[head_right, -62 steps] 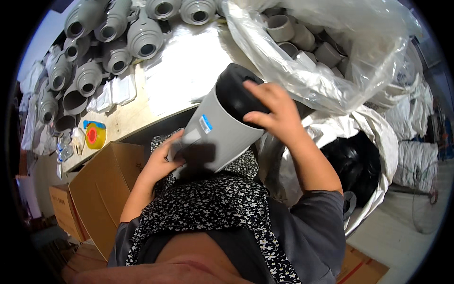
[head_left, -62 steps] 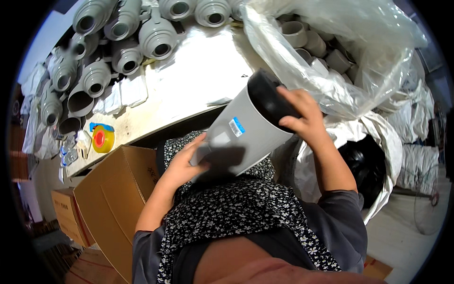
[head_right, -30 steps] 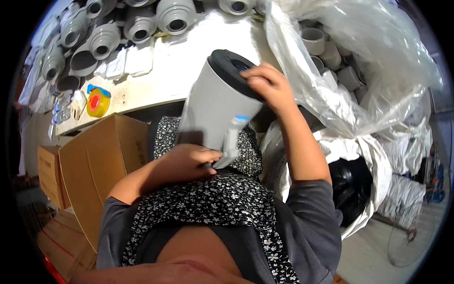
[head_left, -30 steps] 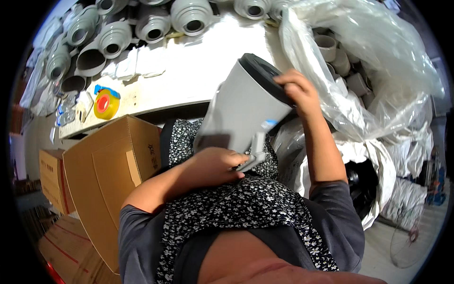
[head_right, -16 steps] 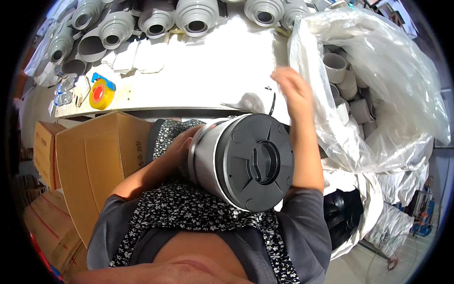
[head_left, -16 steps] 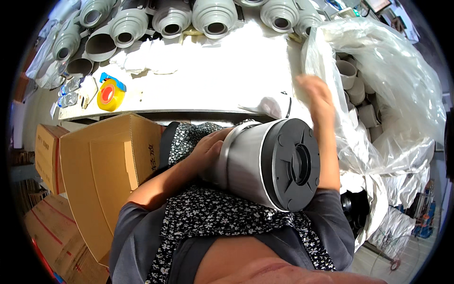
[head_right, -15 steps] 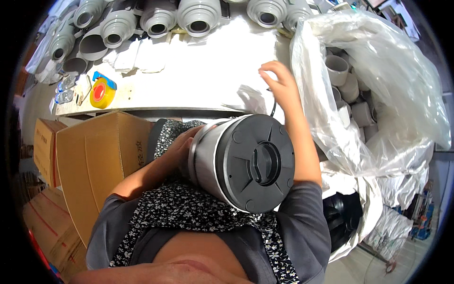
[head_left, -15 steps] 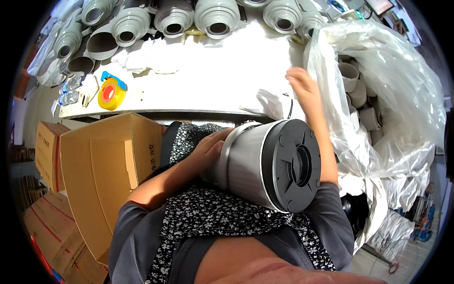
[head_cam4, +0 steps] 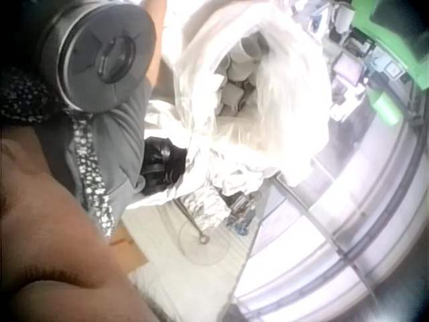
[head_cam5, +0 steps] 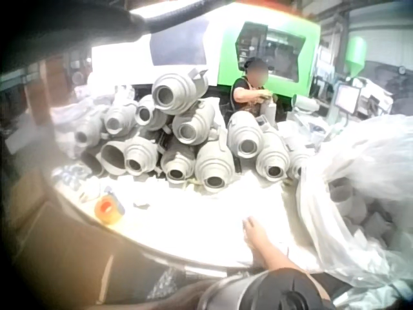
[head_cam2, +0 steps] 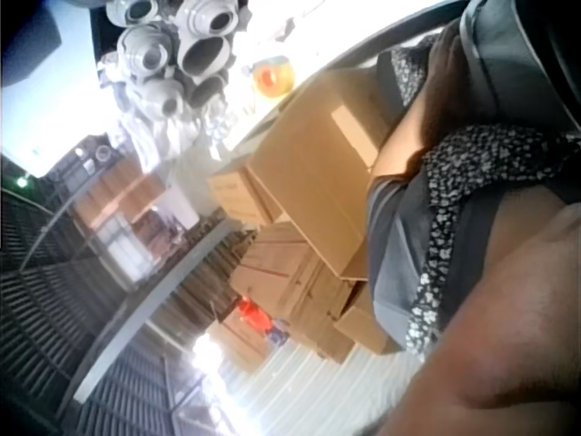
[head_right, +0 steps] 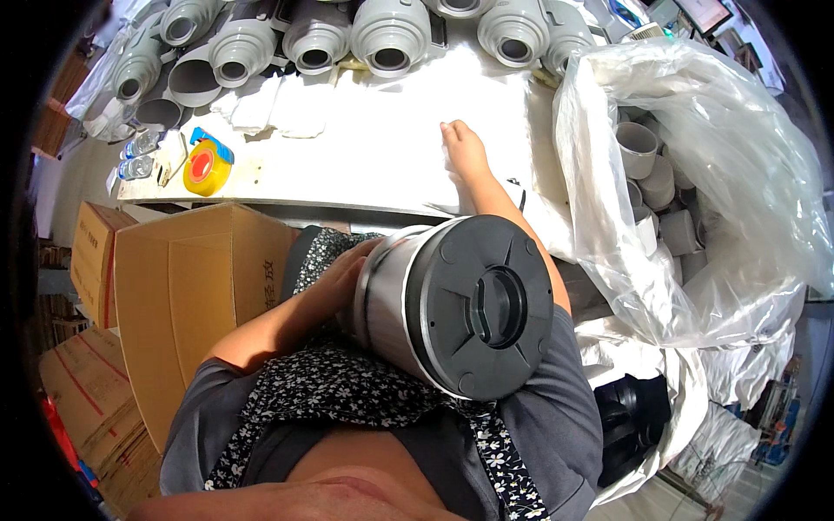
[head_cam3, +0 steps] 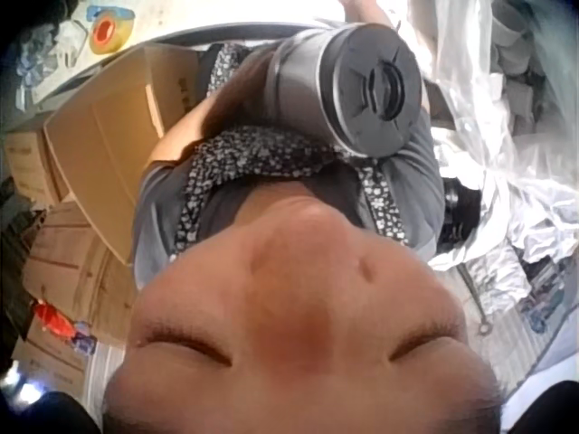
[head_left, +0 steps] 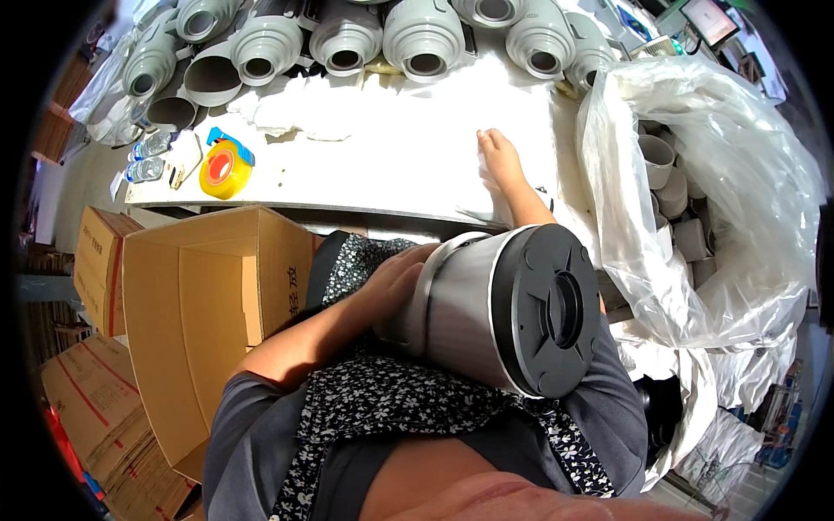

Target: The person places plastic components into a box, tapes the bottom and sides of another box using a handheld dispenser, and individually wraps vacuum flask bodies in plastic bags before placing them into a shipping container.

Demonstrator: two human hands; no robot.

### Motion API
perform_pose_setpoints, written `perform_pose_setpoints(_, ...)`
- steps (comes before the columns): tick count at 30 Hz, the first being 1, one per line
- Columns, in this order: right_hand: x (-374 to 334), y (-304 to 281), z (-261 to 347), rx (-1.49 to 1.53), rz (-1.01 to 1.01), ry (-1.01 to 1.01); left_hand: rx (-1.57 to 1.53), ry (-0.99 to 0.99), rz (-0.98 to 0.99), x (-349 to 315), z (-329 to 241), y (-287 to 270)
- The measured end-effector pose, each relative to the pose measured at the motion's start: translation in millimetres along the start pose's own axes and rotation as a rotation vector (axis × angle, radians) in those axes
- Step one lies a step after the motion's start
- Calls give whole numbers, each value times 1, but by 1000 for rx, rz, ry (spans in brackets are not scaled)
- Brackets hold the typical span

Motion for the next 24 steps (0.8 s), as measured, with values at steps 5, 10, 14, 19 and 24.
perform_pose_setpoints(5,-7,4,-18,-507,-147,-531,-8,18,38,4,-1,9)
perform_pose_setpoints(10,-5,-39,29,534,-147,-63,-4,-65,27,5,-13,6)
perform_pose_setpoints(14,-40,-38,58,500,-87,-95,-381,-55,44,39,-7,3)
perform_pose_setpoints(19,-57,-10,60,603,60,-71,-151,16,-449,121,-5,-16)
perform_pose_setpoints(24,-52,-37,54,833,-320,15,-568,189,-619,146,9,-31)
Point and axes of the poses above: each hand's wrist, its own x-axis towards the middle knuckle, its own y-axis out of the palm, z = x × y, the point moved 4 cm from there along x, towards the middle knuckle, and after that the axes turned 7 degrees about -x, right-handed, at the moved point
